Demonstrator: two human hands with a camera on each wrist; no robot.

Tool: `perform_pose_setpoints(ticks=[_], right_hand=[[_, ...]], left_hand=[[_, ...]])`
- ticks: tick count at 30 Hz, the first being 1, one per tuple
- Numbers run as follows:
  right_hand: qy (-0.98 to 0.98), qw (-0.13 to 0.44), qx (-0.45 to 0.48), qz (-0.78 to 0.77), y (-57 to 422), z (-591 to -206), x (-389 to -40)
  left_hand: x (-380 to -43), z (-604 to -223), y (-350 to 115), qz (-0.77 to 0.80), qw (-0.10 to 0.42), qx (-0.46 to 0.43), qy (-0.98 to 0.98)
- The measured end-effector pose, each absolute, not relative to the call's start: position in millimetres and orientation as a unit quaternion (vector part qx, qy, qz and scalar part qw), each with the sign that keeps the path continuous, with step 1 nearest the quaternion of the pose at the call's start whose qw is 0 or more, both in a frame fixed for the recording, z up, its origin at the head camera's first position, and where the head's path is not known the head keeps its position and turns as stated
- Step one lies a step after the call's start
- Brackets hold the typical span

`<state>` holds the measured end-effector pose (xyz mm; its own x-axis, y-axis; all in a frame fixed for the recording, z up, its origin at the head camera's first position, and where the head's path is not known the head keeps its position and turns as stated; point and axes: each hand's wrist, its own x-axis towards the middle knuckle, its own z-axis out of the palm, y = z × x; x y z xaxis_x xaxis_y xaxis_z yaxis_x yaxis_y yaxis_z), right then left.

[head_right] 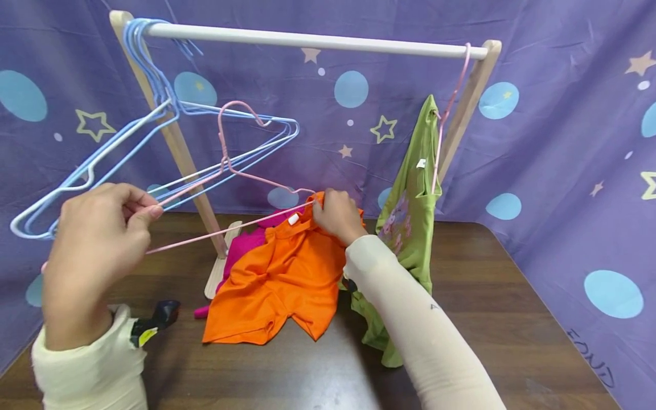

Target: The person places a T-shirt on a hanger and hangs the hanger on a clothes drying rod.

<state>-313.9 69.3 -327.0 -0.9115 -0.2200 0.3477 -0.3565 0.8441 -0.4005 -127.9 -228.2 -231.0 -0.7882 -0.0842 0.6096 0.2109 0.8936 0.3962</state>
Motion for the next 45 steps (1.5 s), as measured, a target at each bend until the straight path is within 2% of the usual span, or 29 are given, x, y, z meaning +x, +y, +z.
perform_pose_setpoints(ticks=[9,21,32,41,45], right_hand=[[-0.947,0.172,0.144,0.228,69.2,-332.5,-318.2],[-0.915,0.196,0.127,0.329,71.5,-332.6,-319.0],[-0.871,0.308,0.132,0.359,69.6,-339.5,-312.4],[-0.82,0.351,0.141,0.43,61.8,-333.2,-302.0],[-0.798,0.366,0.174,0.446,50.5,-327.8,-292.3]], left_hand=[[-126.1,-230.7,-229.4,-0.224,0.314,-0.033,-0.922],[-136.2,-236.9,-217.0,-0.227,0.3,-0.044,-0.926],[-135.5,-237.4,-208.2,-0.249,0.329,-0.002,-0.911],[-133.8,-236.4,-204.4,-0.268,0.336,0.022,-0.903],[-135.4,-236.5,-201.0,-0.274,0.339,0.017,-0.9]])
